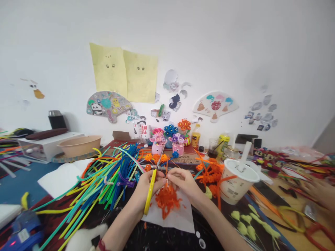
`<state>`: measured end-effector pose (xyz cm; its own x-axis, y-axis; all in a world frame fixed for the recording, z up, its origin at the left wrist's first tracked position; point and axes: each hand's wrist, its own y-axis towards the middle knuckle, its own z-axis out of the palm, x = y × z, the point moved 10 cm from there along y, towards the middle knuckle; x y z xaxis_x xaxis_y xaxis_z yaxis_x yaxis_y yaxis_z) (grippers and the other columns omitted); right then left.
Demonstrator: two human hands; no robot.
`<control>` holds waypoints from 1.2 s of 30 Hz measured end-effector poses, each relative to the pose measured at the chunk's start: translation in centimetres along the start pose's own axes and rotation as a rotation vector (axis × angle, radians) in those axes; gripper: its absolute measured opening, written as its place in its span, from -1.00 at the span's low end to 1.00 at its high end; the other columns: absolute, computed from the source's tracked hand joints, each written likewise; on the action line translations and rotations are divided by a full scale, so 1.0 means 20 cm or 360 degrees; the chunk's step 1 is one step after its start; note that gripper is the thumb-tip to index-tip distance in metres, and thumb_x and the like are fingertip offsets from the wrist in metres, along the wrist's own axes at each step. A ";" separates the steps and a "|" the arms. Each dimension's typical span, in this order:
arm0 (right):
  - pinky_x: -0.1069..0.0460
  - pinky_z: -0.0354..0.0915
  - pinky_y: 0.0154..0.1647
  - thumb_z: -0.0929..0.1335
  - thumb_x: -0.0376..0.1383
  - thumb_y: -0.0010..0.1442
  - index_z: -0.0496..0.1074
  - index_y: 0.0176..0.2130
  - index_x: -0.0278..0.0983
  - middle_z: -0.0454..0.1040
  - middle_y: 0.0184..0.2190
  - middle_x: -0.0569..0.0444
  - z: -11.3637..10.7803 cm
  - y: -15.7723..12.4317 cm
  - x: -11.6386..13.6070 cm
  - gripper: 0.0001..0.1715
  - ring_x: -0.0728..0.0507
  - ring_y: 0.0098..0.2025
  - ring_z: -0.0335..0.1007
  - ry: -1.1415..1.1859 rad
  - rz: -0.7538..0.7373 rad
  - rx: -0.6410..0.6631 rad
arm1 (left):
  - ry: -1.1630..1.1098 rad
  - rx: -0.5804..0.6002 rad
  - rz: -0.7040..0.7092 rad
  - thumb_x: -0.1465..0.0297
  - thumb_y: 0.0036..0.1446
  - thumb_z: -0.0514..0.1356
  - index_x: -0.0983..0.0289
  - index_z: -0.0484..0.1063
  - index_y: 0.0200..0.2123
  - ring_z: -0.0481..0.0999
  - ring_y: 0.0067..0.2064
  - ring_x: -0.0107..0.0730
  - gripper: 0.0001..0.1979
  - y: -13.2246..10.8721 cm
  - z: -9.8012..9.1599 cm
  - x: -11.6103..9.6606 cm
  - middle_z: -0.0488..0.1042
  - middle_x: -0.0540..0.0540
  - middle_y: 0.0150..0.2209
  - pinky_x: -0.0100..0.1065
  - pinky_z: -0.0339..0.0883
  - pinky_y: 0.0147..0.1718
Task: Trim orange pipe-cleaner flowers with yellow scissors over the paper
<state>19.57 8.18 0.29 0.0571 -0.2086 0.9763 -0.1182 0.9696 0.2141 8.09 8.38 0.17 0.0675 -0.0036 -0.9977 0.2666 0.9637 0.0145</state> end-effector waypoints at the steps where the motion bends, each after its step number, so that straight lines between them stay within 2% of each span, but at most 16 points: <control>1: 0.09 0.05 -0.56 0.46 -0.07 -0.04 0.44 -0.46 -0.29 0.32 -0.65 0.18 0.00 0.00 0.00 -0.67 0.02 -0.61 0.14 -0.0006 0.0005 -0.0010 | 0.0004 0.0006 0.0003 0.28 -0.32 0.40 0.29 0.37 -0.45 0.06 -0.69 -0.67 -0.64 0.00 0.00 0.00 0.20 -0.21 -0.71 -0.50 -0.12 -0.69; 7: 0.10 0.06 -0.54 0.48 -0.08 -0.10 0.44 -0.48 -0.31 0.30 -0.64 0.19 0.00 -0.01 0.03 -0.66 0.03 -0.59 0.15 -0.0037 0.0008 -0.0014 | 0.0024 0.0056 -0.0006 0.31 -0.30 0.40 0.31 0.36 -0.43 0.03 -0.69 -0.71 -0.64 0.00 0.02 0.00 0.20 -0.23 -0.70 -0.52 -0.14 -0.70; 13: 0.11 0.10 -0.53 0.45 -0.11 -0.05 0.42 -0.48 -0.32 0.30 -0.65 0.20 0.00 0.00 0.03 -0.68 0.03 -0.59 0.16 -0.0141 -0.0050 0.0028 | 0.0018 0.0102 -0.0033 0.28 -0.27 0.39 0.30 0.34 -0.42 0.01 -0.71 -0.72 -0.63 0.00 0.03 0.03 0.16 -0.26 -0.73 -0.53 -0.13 -0.69; 24: 0.12 0.15 -0.55 0.39 -0.12 0.06 0.38 -0.50 -0.30 0.40 -0.59 0.14 0.03 0.00 0.01 -0.69 0.01 -0.57 0.27 -0.0267 -0.0100 0.0286 | 0.0027 0.0176 -0.0116 0.34 -0.30 0.40 0.31 0.38 -0.44 0.01 -0.71 -0.72 -0.67 -0.04 0.07 0.01 0.21 -0.23 -0.71 -0.51 -0.18 -0.69; 31: 0.11 0.16 -0.56 0.38 -0.18 0.04 0.38 -0.52 -0.30 0.39 -0.61 0.15 0.02 -0.01 0.01 -0.75 0.00 -0.59 0.26 -0.0288 -0.0073 0.0276 | 0.0012 0.0197 -0.0161 0.30 -0.35 0.41 0.31 0.38 -0.47 0.07 -0.66 -0.70 -0.65 -0.04 0.08 0.02 0.25 -0.20 -0.66 -0.53 -0.14 -0.66; 36: 0.11 0.12 -0.55 0.40 -0.20 0.01 0.38 -0.54 -0.31 0.36 -0.62 0.16 -0.01 0.00 0.05 -0.76 0.02 -0.59 0.21 -0.0267 -0.0110 0.0182 | 0.0082 0.0138 -0.0098 0.29 -0.33 0.40 0.30 0.38 -0.49 0.10 -0.64 -0.67 -0.67 -0.04 0.06 0.00 0.23 -0.19 -0.66 -0.53 -0.08 -0.64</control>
<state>19.74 7.93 1.17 -0.0956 -0.3013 0.9487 -0.2317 0.9336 0.2732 9.07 7.30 0.26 -0.0003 -0.0463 -0.9989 0.3512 0.9353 -0.0434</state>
